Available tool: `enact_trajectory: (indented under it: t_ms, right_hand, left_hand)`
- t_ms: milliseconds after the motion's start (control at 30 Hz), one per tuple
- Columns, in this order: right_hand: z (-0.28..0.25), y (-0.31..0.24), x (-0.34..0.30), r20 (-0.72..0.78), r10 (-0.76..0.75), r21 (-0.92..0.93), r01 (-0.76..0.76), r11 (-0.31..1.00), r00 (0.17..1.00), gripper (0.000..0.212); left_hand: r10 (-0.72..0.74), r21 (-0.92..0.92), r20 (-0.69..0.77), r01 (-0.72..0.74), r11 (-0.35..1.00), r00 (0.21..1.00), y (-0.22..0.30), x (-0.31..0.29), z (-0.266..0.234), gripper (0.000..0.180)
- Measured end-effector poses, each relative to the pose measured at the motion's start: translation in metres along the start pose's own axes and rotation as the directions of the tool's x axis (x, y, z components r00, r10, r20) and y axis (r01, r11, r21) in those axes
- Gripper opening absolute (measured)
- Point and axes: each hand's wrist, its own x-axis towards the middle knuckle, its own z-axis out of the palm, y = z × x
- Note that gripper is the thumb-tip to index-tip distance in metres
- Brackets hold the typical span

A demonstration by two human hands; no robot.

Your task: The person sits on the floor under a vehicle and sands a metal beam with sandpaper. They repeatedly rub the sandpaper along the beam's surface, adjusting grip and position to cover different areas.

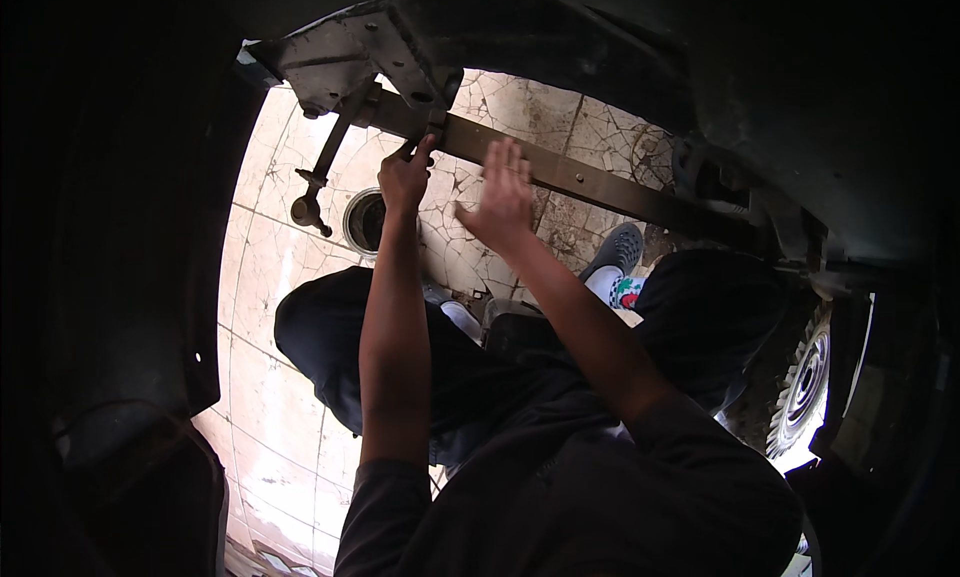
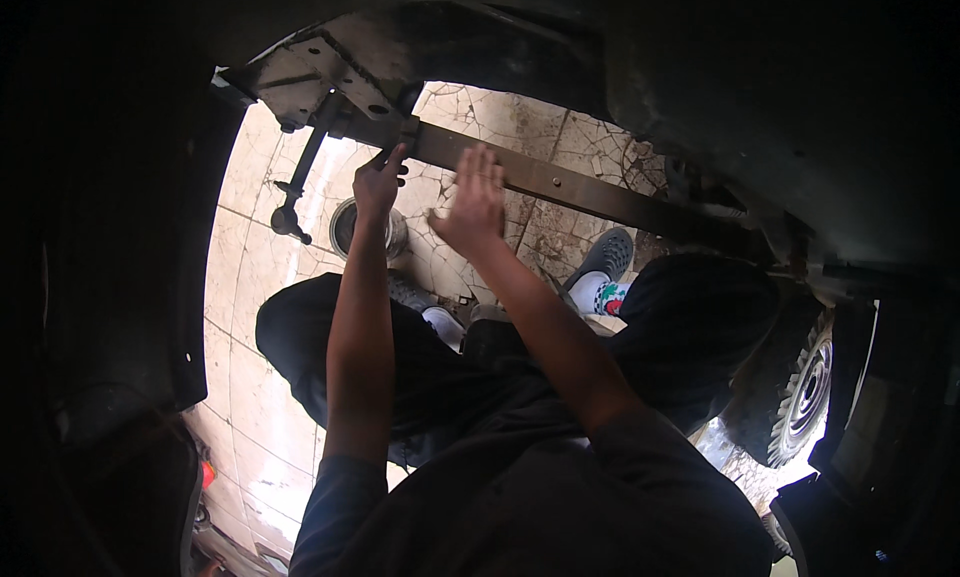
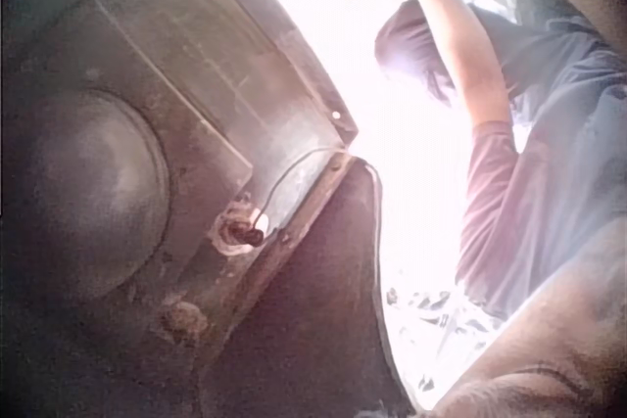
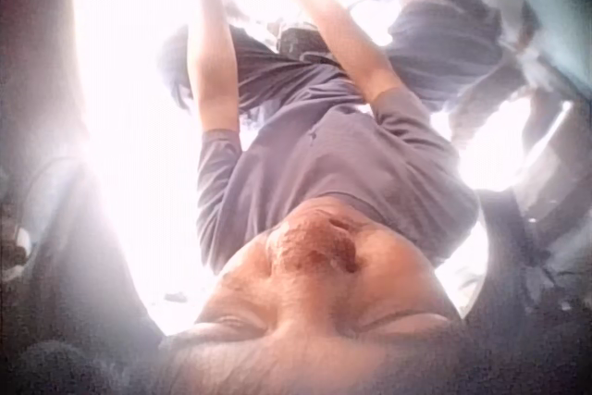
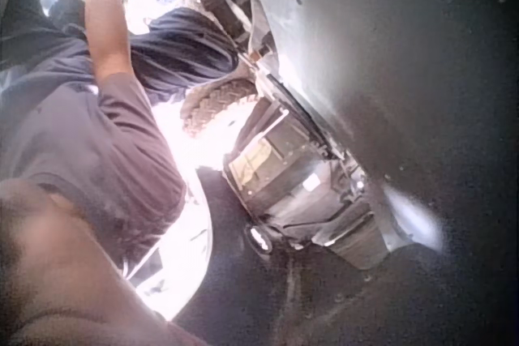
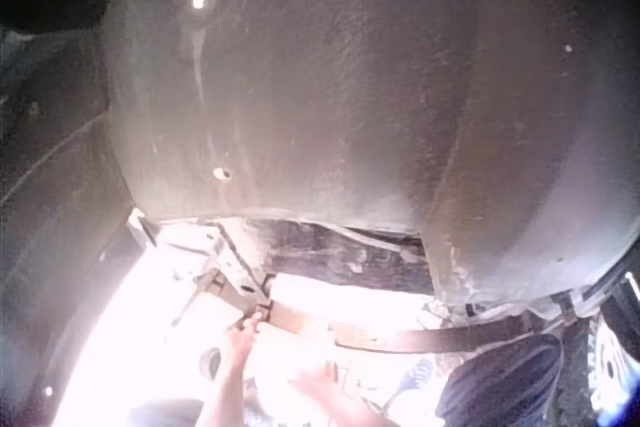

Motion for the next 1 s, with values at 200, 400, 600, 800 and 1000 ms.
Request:
enact_trajectory:
  t_ms: [200,400,600,800,1000]
  right_hand:
    - [-0.009,-0.013,0.026,0.105,-0.212,-0.024,0.216,0.976,0.972,0.121]
    - [-0.056,0.090,-0.025,0.338,0.050,-0.403,0.097,0.910,0.940,0.126]
    - [-0.037,0.018,0.008,0.326,-0.015,-0.284,0.113,0.952,0.945,0.129]
    - [-0.015,-0.027,0.035,0.146,-0.182,-0.058,0.192,0.980,0.972,0.130]
    - [-0.042,0.074,-0.008,0.348,-0.039,-0.533,0.232,0.814,0.937,0.128]
  left_hand:
    - [-0.039,0.009,0.030,0.038,0.999,0.999,0.006,-0.002,0.000,0.057]
    - [-0.035,0.007,-0.002,0.035,0.999,0.999,-0.002,-0.001,0.000,0.056]
    - [-0.045,0.028,-0.012,0.045,0.999,0.999,-0.006,0.005,0.003,0.058]
    - [-0.033,0.001,0.030,0.033,0.999,0.999,-0.002,0.005,0.004,0.058]
    - [-0.041,-0.126,-0.005,0.040,0.991,0.999,-0.004,0.004,-0.002,0.055]
